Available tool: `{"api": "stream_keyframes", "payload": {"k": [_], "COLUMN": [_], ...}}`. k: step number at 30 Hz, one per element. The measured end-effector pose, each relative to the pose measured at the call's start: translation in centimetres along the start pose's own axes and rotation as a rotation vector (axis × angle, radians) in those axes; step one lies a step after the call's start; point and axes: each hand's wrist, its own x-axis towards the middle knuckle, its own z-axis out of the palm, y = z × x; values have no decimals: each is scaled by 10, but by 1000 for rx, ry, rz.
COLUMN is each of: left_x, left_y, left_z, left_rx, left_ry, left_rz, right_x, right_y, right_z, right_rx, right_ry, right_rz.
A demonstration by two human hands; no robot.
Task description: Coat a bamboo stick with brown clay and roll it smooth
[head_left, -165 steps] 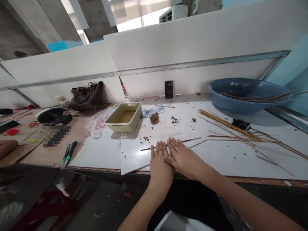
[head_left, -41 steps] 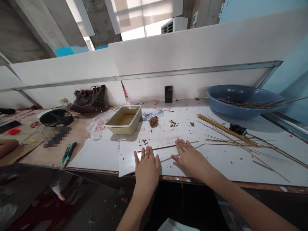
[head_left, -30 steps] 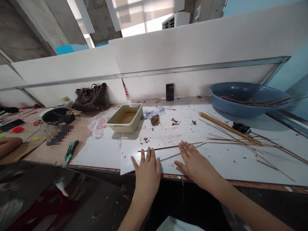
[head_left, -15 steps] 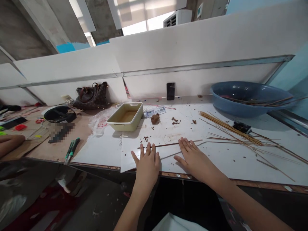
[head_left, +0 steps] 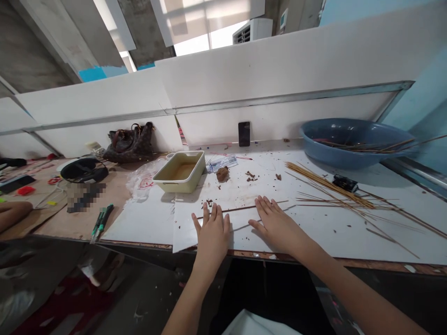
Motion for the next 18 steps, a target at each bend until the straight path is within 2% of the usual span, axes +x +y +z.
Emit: {"api": "stream_keyframes", "payload": {"k": [3, 6, 9, 11, 14, 18], "left_x": [-23, -35, -30, -21, -11, -18], "left_y": [0, 13, 35, 48, 57, 53], "left_z": [5, 5, 7, 10, 13, 14], "left_rx": [-29, -52, -87, -110, -103, -83], "left_ry": [21, 56, 14, -43, -108, -121], "left_rz": [-9, 38, 212, 294, 279, 278], "right_x": [-25, -40, -33, -21, -8, -16], "right_y": [-3, -13, -29, -38, -44, -42], "right_z": [7, -1, -18, -27, -28, -18], "right_rx": [5, 38, 91, 121, 139, 152], "right_ry": [41, 28, -12, -86, -157, -96], "right_rz": [-23, -29, -83, -106, -86, -84]}}
